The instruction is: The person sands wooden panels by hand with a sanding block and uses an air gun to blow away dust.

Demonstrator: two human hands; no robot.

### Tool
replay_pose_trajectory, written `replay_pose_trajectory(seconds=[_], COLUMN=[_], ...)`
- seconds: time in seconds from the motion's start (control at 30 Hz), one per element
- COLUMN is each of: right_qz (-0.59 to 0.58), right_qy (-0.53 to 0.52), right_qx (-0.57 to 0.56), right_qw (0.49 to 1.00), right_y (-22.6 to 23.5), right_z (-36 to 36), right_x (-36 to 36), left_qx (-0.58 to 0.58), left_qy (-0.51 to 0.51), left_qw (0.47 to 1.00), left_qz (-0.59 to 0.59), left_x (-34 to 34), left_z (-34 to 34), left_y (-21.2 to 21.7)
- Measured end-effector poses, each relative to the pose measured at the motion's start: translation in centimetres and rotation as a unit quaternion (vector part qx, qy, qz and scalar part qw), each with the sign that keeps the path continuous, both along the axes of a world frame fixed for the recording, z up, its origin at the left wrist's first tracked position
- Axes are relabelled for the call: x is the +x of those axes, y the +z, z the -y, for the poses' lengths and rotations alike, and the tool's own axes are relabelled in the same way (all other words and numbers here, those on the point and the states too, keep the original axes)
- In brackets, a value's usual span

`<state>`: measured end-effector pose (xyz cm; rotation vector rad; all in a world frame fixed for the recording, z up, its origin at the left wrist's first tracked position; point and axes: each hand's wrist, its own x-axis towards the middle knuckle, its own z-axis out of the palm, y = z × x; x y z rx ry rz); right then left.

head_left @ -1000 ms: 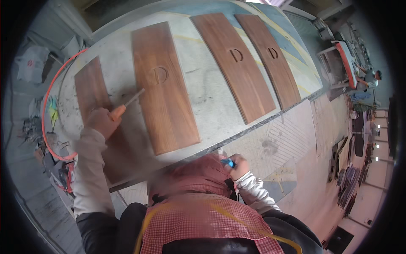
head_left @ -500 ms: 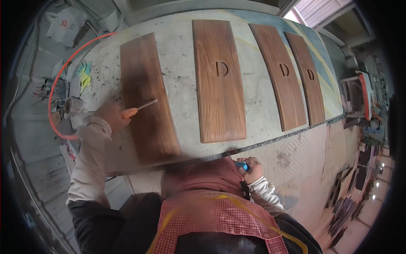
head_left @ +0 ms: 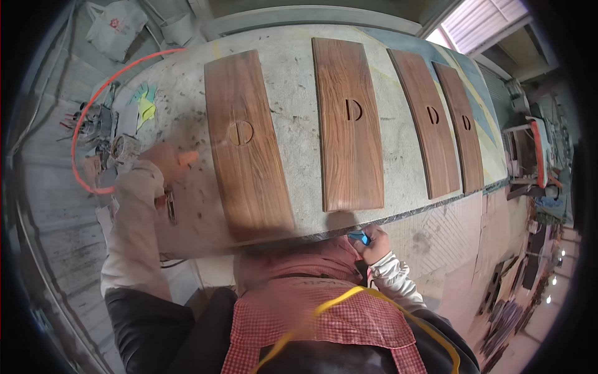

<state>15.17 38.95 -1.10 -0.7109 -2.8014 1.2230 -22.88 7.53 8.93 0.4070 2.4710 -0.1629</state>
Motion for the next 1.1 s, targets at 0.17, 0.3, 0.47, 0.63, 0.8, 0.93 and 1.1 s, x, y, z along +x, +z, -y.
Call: replay_pose_trajectory(seconds=[0.17, 0.3, 0.47, 0.63, 0.8, 0.93, 1.1], right_qz=[0.049, 0.017, 0.09, 0.056, 0.087, 0.136, 0.152], right_qy=[-0.166, -0.173, -0.223, -0.166, -0.126, -0.12, -0.084], right_qx=[-0.248, -0.307, -0.288, -0.332, -0.261, -0.182, -0.155], right_qw=[0.953, 0.936, 0.927, 0.927, 0.953, 0.966, 0.973], right_y=[-1.9, -5.4, -4.0, -13.5, -13.1, -11.2, -9.4], right_z=[4.7, 7.4, 7.2, 4.6, 5.5, 4.4, 2.1], right_x=[-2.2, -7.3, -14.8, -18.3, -21.4, -23.8, -33.4], left_qx=[-0.076, -0.158, -0.269, -0.051, 0.16, 0.206, 0.219], left_qy=[-0.261, -0.303, -0.335, -0.347, -0.035, 0.138, 0.114], left_qw=[0.958, 0.938, 0.903, 0.907, 0.945, 0.928, 0.924], left_qz=[0.093, 0.06, -0.016, -0.231, -0.284, -0.276, -0.292], left_x=[0.0, -5.9, -10.3, -12.9, -4.4, -0.2, 0.1], left_z=[3.5, 11.3, 11.7, 12.4, 0.7, -5.5, -5.2], left_y=[-0.7, -1.0, 1.7, -6.4, -19.0, -23.3, -23.6])
